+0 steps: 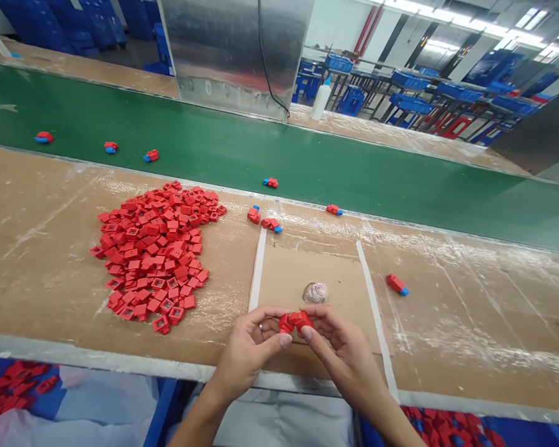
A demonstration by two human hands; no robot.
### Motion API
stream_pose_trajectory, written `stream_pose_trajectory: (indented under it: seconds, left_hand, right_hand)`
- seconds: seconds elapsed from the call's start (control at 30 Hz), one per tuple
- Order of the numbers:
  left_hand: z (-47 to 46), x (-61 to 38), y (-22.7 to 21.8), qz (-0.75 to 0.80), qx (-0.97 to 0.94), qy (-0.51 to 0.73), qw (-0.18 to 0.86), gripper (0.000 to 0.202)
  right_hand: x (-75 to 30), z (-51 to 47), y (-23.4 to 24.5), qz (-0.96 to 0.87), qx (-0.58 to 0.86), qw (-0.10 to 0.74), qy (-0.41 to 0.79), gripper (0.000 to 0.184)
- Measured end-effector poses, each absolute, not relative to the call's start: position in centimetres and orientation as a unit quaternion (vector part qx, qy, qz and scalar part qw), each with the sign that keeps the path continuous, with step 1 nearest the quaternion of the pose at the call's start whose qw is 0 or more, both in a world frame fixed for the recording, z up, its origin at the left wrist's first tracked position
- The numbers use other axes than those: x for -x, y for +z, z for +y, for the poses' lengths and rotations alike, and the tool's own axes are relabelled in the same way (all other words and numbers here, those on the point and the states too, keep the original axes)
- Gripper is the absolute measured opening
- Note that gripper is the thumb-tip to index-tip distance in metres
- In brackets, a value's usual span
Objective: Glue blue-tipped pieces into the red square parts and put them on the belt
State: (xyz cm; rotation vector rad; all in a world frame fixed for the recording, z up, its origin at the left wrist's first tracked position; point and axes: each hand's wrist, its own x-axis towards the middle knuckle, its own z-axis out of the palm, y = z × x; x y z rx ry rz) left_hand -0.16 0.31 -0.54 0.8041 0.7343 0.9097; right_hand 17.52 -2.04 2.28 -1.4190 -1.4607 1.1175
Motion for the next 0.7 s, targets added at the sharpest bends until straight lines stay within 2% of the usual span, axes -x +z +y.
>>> stream_pose_trajectory:
  seconds: [0.2,0.47,0.7]
  left_hand:
    - [0.29,0.18,-0.63,0.342,-0.377,0.414,0.755,0.028]
    - [0.48,0.15,-0.63,0.357,-0.38,0.416,0.745,0.024]
    - [0.67,-0.09,-0.47,0.356,-0.382,0.413,0.746,0.018]
  right_hand:
    - [-17.6,-2.25,1.86,-0.596,0.559,0.382,0.433,0.025]
    - [-17.31,-2.28,1.77,-0.682,0.527,0.386,0.328,0.012]
    - [-16.77,-2.59,1.65,-0.687,0.519,0.385,0.332,0.01]
